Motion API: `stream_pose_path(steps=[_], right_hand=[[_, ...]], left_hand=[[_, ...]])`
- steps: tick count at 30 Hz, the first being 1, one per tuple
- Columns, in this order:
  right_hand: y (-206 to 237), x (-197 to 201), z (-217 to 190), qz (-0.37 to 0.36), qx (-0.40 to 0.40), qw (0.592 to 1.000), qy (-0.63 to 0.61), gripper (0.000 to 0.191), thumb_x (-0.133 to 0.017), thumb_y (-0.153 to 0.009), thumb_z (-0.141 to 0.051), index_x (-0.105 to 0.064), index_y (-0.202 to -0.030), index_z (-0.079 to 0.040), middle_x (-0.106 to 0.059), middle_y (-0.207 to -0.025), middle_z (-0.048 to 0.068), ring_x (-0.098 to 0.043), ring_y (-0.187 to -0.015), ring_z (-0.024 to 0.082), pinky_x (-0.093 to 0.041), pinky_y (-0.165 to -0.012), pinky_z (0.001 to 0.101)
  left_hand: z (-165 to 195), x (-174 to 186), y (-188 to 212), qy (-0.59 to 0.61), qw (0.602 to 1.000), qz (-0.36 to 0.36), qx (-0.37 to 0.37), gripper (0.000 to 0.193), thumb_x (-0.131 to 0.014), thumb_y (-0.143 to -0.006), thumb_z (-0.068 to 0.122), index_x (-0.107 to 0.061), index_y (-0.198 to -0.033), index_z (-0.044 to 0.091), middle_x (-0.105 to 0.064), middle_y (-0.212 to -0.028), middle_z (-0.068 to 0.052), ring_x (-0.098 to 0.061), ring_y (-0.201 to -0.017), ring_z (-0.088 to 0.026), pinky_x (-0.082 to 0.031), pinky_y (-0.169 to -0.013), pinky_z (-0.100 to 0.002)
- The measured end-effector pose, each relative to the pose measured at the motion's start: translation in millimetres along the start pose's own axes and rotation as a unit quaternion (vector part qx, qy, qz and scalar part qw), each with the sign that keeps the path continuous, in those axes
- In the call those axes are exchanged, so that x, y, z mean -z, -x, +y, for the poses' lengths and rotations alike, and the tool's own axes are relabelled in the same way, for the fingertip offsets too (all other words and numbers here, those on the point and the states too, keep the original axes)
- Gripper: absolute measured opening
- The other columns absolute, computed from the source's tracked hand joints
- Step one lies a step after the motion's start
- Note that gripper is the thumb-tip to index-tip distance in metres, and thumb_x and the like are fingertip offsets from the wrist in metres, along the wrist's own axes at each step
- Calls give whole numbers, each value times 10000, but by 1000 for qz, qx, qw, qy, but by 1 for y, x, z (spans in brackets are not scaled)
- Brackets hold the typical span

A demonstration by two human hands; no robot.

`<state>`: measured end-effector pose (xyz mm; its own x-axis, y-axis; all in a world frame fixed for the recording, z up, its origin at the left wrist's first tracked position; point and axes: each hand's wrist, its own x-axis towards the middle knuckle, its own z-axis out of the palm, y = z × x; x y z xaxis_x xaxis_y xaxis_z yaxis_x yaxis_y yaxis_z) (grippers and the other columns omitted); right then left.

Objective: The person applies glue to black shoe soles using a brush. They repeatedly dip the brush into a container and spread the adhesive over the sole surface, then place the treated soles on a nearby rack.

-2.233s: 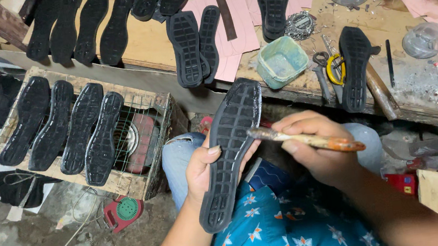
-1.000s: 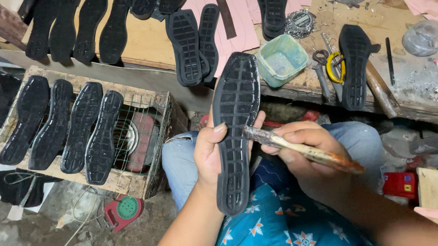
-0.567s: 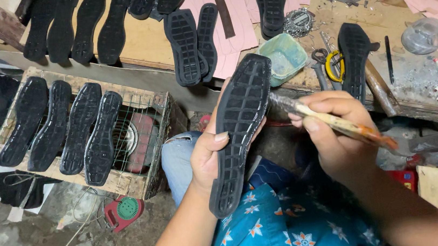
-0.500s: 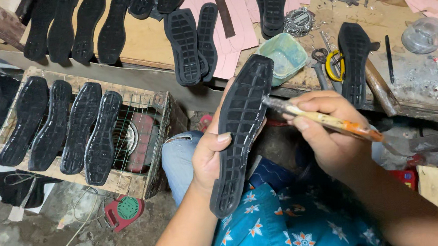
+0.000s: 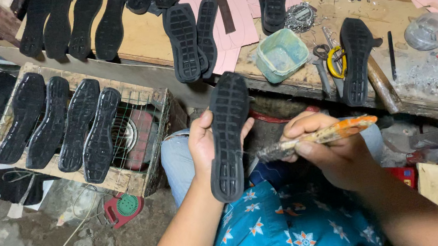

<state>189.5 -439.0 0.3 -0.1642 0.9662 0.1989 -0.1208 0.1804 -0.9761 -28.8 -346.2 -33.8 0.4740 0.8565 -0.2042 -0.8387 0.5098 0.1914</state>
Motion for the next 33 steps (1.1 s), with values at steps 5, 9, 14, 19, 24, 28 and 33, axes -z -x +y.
stream_pose_path(steps=[5, 9, 14, 19, 24, 28, 33], right_hand=[[-2, -6, 12, 32, 24, 998, -43, 175, -575, -1029, -56, -546, -1198, -25, -642, -1258, 209, -697, -1038, 240, -603, -948, 394], [-2, -24, 11, 27, 21, 999, -34, 206, -634, -1004, -8, -557, -1195, 1, -635, -1237, 226, -685, -1062, 253, -598, -965, 398], [-5, -36, -3, 25, 122, 961, 245, 228, -668, -961, -53, -571, -1163, -16, -679, -1202, 179, -703, -1096, 253, -578, -952, 358], [-3, -38, -22, -38, 113, 951, 284, 226, -698, -923, -65, -589, -1120, -44, -695, -1127, 148, -728, -1015, 241, -581, -879, 334], [-15, -35, -27, 15, 158, 948, 276, 253, -689, -925, -54, -563, -1143, -32, -680, -1188, 147, -701, -1067, 237, -563, -950, 341], [-27, -32, -29, -4, 119, 954, 273, 184, -695, -911, -35, -618, -1078, -43, -705, -1162, 128, -717, -1050, 245, -565, -935, 334], [-24, -28, -37, -113, 99, 956, 252, 188, -696, -907, -55, -642, -1087, -57, -712, -1156, 117, -722, -1082, 255, -565, -977, 354]], left_hand=[[3, 2, 13, 49, 997, -56, 32, 573, -549, -971, 288, -471, -1526, 171, -554, -1505, -75, -548, -1363, -264, -468, -986, -585], [2, -7, 14, -90, 996, -14, 1, 752, -589, -817, 183, -421, -1550, 213, -540, -1485, -43, -557, -1333, -229, -511, -1034, -532], [6, -26, 11, -100, 990, -90, -51, 858, -599, -827, 115, -336, -1643, 141, -523, -1522, -98, -552, -1343, -236, -500, -1094, -425], [13, -41, 7, -129, 980, -121, -85, 882, -593, -846, 110, -297, -1677, 78, -518, -1521, -137, -553, -1316, -258, -483, -1123, -427], [18, -47, 4, -140, 980, -130, -55, 920, -587, -793, 88, -264, -1655, 72, -497, -1538, -131, -565, -1340, -249, -476, -1148, -439], [15, -50, 0, -155, 973, -161, -55, 895, -540, -843, 62, -261, -1693, 49, -488, -1555, -180, -570, -1313, -273, -464, -1164, -432], [20, -52, -12, -125, 975, -168, -77, 856, -491, -850, 39, -258, -1673, 38, -489, -1547, -183, -571, -1326, -291, -472, -1156, -452]])
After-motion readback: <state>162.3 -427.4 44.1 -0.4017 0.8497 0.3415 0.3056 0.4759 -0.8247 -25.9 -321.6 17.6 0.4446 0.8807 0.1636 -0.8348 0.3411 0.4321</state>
